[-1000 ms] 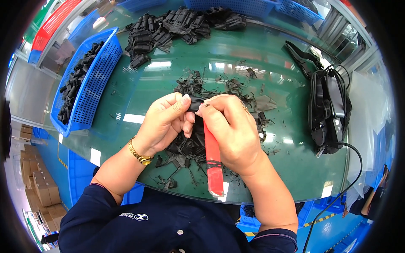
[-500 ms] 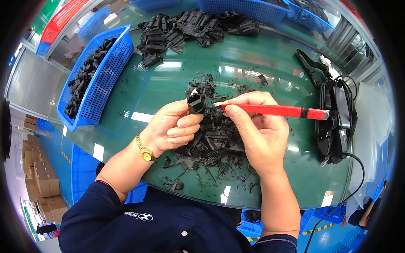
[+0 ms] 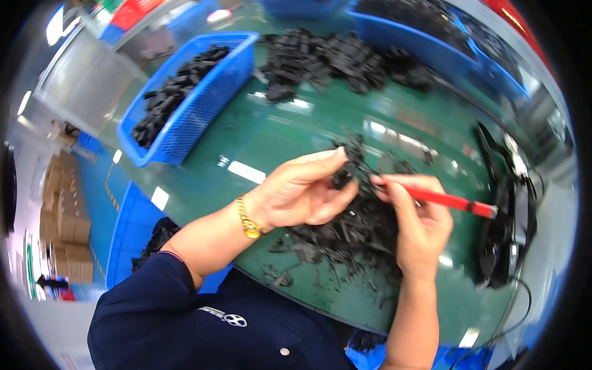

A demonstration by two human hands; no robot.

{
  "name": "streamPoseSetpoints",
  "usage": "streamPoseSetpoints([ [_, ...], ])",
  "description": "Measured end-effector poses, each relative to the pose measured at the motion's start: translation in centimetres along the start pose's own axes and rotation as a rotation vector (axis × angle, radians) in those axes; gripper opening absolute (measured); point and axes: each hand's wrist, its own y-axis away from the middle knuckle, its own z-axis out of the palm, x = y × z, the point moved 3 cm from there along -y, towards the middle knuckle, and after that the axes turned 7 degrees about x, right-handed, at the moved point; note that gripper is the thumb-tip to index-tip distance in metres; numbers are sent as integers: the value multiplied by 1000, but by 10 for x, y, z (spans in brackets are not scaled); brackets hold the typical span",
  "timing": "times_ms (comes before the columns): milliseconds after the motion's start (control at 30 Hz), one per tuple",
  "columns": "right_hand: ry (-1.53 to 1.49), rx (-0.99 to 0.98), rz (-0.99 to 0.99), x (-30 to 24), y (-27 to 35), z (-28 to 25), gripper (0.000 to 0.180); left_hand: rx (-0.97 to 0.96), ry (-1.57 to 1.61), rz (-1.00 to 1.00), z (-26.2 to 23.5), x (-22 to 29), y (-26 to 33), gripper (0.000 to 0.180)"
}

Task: The person trims excess material from black plastic parts using a red trimming tool.

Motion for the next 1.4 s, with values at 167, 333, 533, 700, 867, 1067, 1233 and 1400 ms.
streamPoseSetpoints([
  [167, -25, 11, 94, 5, 0, -2, 7, 187, -141, 411, -23, 62, 16, 21],
  [333, -23, -60, 84, 8, -2, 6, 6, 368, -9, 917, -57, 191, 82, 32],
  [533, -2, 3, 96, 4, -3, -1, 8, 1001, -1698, 839, -118, 233, 118, 56],
  [700, 18, -5, 93, 5, -3, 0, 8, 1121, -2303, 279, -191, 265, 134, 55],
  [867, 42, 9, 97, 7, -2, -2, 8, 1179, -2267, 255, -192, 305, 132, 47],
  [1067, 46, 6, 128, 9, -2, -1, 8, 1335, -2265, 251, -231, 349, 146, 57],
  [1233, 69, 20, 117, 10, -5, -7, 8, 1061, -1751, 186, -199, 329, 135, 68],
  [1400, 67, 27, 125, 9, -4, -5, 8, 971, -1923, 314, -180, 341, 114, 69],
])
